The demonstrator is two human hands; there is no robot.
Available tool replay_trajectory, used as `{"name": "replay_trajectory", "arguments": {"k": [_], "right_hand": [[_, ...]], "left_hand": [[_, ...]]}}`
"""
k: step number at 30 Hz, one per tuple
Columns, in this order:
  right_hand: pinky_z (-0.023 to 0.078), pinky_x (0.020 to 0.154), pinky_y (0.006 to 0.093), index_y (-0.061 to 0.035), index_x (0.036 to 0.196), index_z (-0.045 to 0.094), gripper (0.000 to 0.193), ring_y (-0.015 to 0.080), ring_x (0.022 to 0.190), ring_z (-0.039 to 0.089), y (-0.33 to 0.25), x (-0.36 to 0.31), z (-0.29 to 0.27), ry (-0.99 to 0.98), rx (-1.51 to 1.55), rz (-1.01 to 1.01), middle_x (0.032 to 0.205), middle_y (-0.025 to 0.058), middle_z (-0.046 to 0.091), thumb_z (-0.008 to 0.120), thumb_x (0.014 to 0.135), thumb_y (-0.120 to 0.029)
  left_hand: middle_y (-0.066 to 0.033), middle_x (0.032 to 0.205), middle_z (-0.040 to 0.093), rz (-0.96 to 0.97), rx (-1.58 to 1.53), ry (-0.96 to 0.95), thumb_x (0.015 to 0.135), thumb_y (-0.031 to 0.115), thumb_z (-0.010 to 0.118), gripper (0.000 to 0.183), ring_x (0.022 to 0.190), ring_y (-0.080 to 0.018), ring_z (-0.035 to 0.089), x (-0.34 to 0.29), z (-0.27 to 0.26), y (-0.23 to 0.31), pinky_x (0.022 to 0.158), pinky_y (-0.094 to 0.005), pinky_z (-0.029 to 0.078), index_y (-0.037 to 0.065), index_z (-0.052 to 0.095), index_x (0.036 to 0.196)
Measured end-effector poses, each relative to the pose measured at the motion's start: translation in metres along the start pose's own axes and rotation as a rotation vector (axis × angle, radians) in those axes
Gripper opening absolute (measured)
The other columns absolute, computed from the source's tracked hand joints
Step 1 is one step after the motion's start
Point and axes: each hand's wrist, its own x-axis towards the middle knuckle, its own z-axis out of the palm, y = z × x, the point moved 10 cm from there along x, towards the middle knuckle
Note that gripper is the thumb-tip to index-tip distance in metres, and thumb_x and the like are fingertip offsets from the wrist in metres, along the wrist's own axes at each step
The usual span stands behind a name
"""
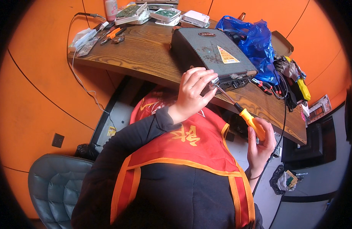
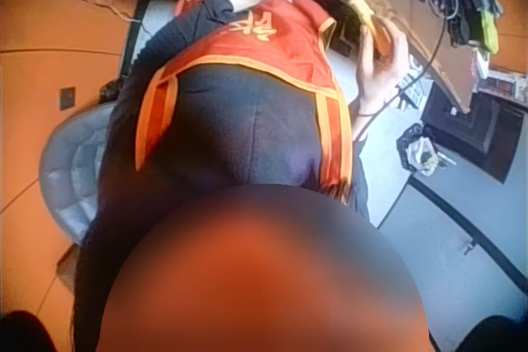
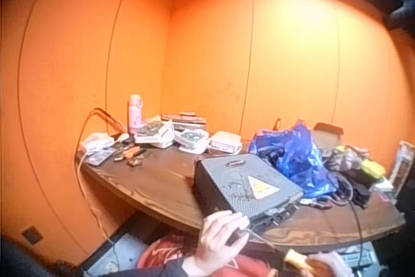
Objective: The person uses a screwdriver to remove screws from the casing of a black electronic device. They rotate the device to access different sides and continue unscrewing fasteners.
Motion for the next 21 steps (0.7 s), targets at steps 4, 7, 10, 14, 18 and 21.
{"name": "replay_trajectory", "arguments": {"k": [4,7,10,14,18,21], "right_hand": [[0.04,0.05,0.0249,-0.0024,0.116,0.046,0.036,0.0152,0.053,0.053,0.03,-0.007,0.01,-0.082,0.041,0.359,0.064,0.0078,0.055,0.058,0.081,0.001],[0.036,0.046,0.0251,-0.0023,0.103,0.051,0.021,0.0136,0.048,0.048,0.024,-0.009,0.02,-0.131,-0.006,0.321,0.056,0.0072,0.051,0.059,0.083,-0.003],[0.036,0.046,0.0239,-0.0009,0.095,0.054,0.013,0.0106,0.049,0.047,0.025,-0.012,0.025,-0.115,0.019,0.317,0.057,0.0059,0.052,0.059,0.084,-0.004],[0.04,0.052,0.0217,0.0028,0.088,0.058,0.011,0.0075,0.056,0.05,0.049,-0.023,0.042,-0.246,0.274,0.499,0.064,0.0051,0.058,0.061,0.083,-0.007],[0.041,0.059,0.0242,0.0003,0.094,0.066,0.023,0.0106,0.066,0.05,0.041,-0.055,0.086,-0.914,0.355,0.429,0.075,0.0056,0.057,0.071,0.076,-0.014],[0.041,0.059,0.0242,0.0017,0.086,0.064,0.02,0.0106,0.065,0.05,0.035,-0.048,0.076,-0.826,0.348,0.295,0.073,0.0054,0.055,0.072,0.074,-0.013]], "left_hand": [[-0.0036,0.102,0.059,0.002,-0.006,0.01,0.064,0.009,0.071,0.037,0.098,-0.0234,0.052,0.001,-0.001,0.001,0.087,-0.0366,0.04,0.01,0.062,0.1],[-0.0062,0.097,0.062,-0.011,0.008,0.021,0.061,0.005,0.074,0.037,0.094,-0.0256,0.055,0.001,-0.002,0.001,0.084,-0.035,0.045,0.007,0.064,0.096],[-0.0058,0.097,0.062,-0.006,0.011,0.031,0.061,0.005,0.074,0.037,0.094,-0.0252,0.055,0.002,-0.003,0.002,0.083,-0.0346,0.045,0.007,0.064,0.096],[-0.0059,0.096,0.062,0.003,0.013,0.027,0.061,0.005,0.074,0.037,0.094,-0.0252,0.055,0.003,-0.004,0.002,0.083,-0.0344,0.045,0.007,0.064,0.096],[-0.0058,0.096,0.061,0.009,0.004,0.033,0.06,0.005,0.074,0.036,0.093,-0.025,0.055,0.003,-0.003,0.001,0.083,-0.0345,0.044,0.007,0.064,0.095],[-0.0042,0.098,0.059,0.024,0.003,0.04,0.061,0.007,0.072,0.036,0.094,-0.0242,0.052,0.003,-0.001,0.002,0.083,-0.0352,0.042,0.008,0.061,0.095]]}}
